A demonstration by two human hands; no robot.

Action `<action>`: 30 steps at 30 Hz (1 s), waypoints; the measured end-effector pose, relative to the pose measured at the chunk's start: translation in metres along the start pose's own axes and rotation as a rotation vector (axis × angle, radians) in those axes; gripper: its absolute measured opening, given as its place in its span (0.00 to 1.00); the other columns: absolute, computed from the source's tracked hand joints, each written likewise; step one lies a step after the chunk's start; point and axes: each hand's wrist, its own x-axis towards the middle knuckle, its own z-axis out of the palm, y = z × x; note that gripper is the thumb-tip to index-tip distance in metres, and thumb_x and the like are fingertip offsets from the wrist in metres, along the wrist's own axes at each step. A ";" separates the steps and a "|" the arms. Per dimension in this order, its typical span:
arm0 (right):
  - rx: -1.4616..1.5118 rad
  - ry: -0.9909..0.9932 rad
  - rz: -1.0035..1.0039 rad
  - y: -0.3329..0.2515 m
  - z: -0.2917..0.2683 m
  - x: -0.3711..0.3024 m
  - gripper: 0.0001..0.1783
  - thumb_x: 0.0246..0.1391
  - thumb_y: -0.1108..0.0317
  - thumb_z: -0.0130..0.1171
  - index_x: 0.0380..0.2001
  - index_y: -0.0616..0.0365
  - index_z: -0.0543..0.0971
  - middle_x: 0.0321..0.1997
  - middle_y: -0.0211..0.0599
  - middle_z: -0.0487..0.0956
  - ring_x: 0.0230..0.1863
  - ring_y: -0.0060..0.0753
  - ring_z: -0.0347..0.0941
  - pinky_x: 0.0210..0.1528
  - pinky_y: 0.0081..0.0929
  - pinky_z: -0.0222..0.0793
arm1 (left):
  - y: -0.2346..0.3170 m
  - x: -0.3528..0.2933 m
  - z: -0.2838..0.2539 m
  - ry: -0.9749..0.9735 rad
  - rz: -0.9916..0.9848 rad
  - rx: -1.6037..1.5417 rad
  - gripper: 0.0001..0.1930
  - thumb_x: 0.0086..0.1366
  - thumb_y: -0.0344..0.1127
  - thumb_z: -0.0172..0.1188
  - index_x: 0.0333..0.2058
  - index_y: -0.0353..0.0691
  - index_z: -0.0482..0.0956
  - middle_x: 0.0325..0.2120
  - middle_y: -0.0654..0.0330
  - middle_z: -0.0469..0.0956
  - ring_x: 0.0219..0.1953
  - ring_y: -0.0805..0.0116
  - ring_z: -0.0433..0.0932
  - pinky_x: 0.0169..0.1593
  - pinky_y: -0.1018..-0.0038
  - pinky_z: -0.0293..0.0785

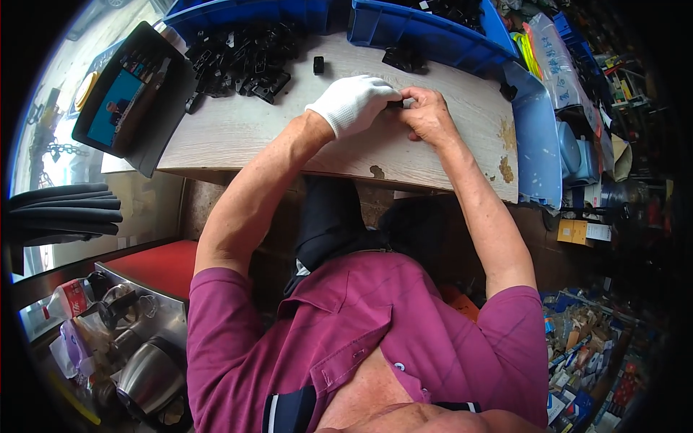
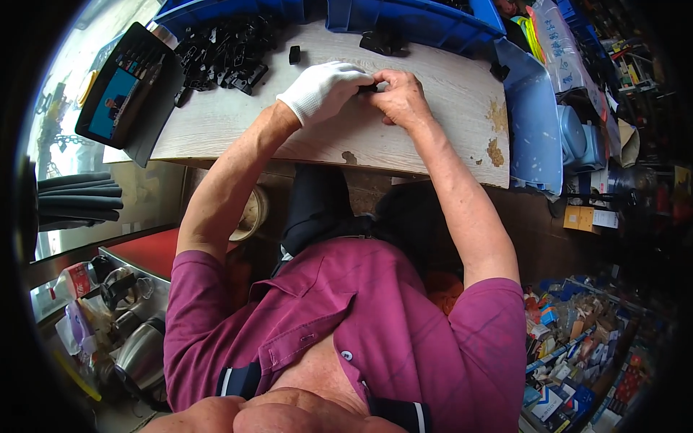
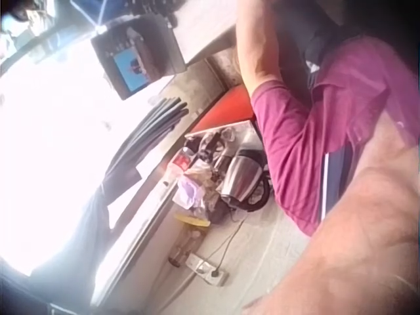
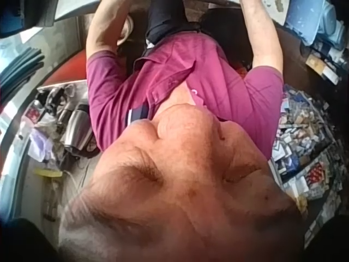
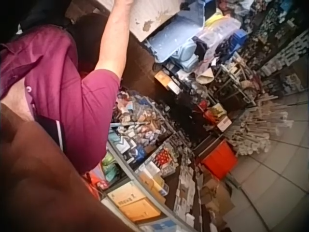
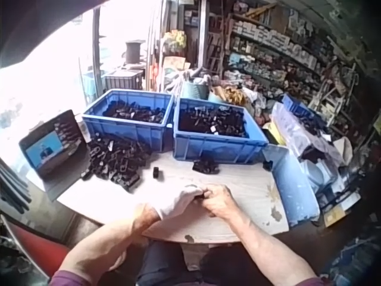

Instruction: Assembling small black plastic components manually at a workbench.

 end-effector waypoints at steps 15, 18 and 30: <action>0.104 0.001 -0.027 0.011 -0.001 0.002 0.16 0.45 0.71 0.67 0.41 0.56 0.84 0.15 0.22 0.72 0.17 0.15 0.68 0.17 0.21 0.74 | 0.001 -0.001 0.005 0.095 0.007 -0.141 0.13 0.64 0.26 0.60 0.46 0.40 0.85 0.42 0.52 0.84 0.45 0.50 0.82 0.49 0.63 0.79; 0.104 -0.006 -0.023 0.011 0.000 0.001 0.16 0.45 0.72 0.66 0.42 0.56 0.84 0.15 0.21 0.71 0.17 0.16 0.68 0.17 0.21 0.74 | 0.000 -0.004 0.008 0.085 0.046 -0.103 0.13 0.64 0.26 0.59 0.47 0.40 0.84 0.43 0.52 0.84 0.44 0.50 0.82 0.49 0.63 0.79; 0.060 0.008 -0.030 0.010 0.000 0.002 0.15 0.47 0.72 0.69 0.42 0.53 0.84 0.18 0.23 0.74 0.18 0.16 0.69 0.18 0.21 0.75 | 0.017 -0.012 0.002 0.035 0.040 0.117 0.22 0.59 0.24 0.60 0.53 0.39 0.79 0.45 0.54 0.81 0.50 0.52 0.79 0.54 0.62 0.76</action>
